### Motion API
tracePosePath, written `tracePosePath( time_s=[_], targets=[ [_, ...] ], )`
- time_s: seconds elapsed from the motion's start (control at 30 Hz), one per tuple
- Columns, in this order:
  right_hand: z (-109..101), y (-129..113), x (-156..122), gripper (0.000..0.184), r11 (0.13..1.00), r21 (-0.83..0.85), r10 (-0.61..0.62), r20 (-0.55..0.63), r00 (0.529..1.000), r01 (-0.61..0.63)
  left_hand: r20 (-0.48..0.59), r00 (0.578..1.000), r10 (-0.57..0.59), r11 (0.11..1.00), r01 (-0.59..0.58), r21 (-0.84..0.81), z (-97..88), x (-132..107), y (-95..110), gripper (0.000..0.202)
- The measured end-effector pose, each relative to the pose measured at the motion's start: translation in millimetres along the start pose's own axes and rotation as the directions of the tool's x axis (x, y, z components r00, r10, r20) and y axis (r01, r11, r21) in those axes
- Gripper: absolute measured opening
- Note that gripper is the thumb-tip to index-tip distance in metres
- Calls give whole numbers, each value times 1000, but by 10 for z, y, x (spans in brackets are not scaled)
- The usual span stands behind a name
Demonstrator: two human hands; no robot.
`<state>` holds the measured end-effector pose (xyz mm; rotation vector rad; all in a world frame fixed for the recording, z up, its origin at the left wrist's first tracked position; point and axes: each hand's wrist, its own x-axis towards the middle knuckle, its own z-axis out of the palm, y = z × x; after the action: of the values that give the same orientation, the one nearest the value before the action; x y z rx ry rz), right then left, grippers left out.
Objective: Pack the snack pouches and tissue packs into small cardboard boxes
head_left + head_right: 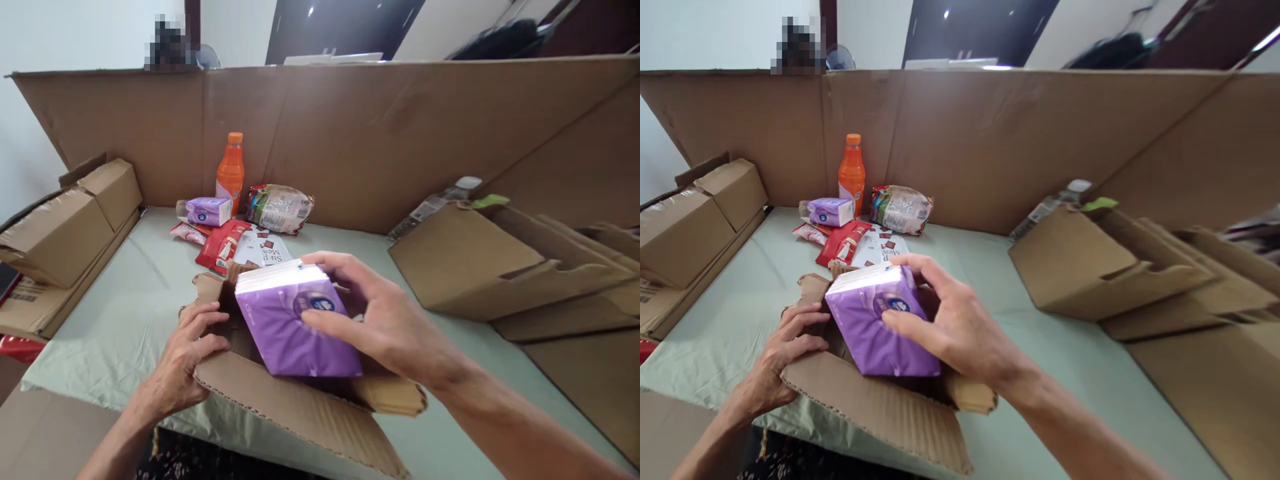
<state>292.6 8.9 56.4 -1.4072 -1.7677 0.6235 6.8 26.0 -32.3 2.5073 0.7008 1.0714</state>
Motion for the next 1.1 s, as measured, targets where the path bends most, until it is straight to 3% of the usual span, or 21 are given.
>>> tracePosePath(
  time_s=[0.27,0.4,0.47,0.63,0.77,0.97,1.1],
  targets=[
    [203,103,109,43,984,-163,93,102,990,-76,-17,1000,0,1000,0,-7,46,-30,-11,44],
    [199,151,66,12,943,-333,94,312,945,17,-52,999,14,1000,-15,-9,68,-45,-22,46],
    [191,119,55,9,907,-415,115,410,905,73,-61,998,14,1000,-14,1,71,-42,-25,46],
    [259,-3,34,54,843,-517,174,529,830,152,-56,998,21,1000,-20,16,59,-49,-13,46],
    [365,46,7,73,784,-583,222,586,779,214,-19,1000,-2,1000,3,29,55,-98,-12,48],
    [499,50,24,74,718,-632,174,570,803,293,-34,999,-11,1000,12,25,74,-110,-19,49],
    [516,-92,76,66,742,-630,160,498,852,229,-33,999,-21,999,22,33,79,-107,-10,47]
  ],
)
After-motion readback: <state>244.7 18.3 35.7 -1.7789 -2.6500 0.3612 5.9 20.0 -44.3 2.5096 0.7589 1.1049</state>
